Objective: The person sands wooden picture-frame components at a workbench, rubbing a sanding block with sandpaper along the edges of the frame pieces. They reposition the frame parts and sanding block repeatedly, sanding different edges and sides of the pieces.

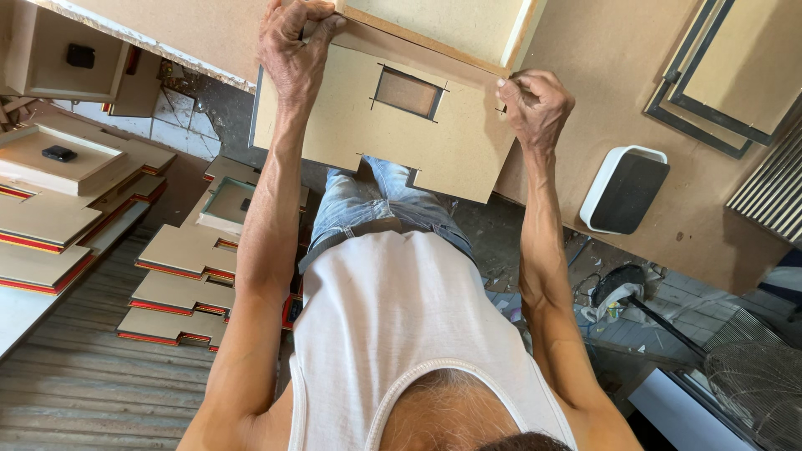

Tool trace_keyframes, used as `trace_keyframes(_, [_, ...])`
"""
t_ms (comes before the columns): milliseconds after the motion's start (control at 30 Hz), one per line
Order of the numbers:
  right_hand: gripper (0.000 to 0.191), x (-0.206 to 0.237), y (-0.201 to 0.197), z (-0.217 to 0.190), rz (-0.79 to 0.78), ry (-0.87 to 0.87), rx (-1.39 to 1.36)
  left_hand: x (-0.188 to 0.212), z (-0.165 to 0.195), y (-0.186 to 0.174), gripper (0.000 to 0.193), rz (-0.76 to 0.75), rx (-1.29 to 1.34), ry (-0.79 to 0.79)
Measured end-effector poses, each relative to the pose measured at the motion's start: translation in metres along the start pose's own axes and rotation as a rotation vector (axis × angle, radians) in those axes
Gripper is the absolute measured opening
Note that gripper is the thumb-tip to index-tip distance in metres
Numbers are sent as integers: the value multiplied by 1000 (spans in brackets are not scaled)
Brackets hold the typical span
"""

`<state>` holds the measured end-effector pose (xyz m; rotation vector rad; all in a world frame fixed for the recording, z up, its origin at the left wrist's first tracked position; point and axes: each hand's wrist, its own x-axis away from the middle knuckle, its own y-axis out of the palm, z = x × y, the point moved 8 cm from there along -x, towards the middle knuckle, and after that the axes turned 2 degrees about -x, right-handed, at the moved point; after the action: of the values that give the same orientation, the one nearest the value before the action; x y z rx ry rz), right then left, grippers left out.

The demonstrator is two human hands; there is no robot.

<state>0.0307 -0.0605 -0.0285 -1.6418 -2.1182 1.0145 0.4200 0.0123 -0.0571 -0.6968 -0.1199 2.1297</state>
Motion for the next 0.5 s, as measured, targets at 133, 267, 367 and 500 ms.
trace_keyframes(133, [26,7,-2,6,44,49,196,1,-5,2,16,-32,-5,-59])
trace_keyframes(267, [50,7,-2,-7,75,-112,490,1,-3,0,18,-19,-34,-31])
trace_keyframes(367, [77,-1,-7,-19,87,-208,580,1,-9,0,19,-20,-13,-98])
trace_keyframes(500, [77,-18,0,-45,19,-334,639,0,-2,-1,19,20,-59,-9])
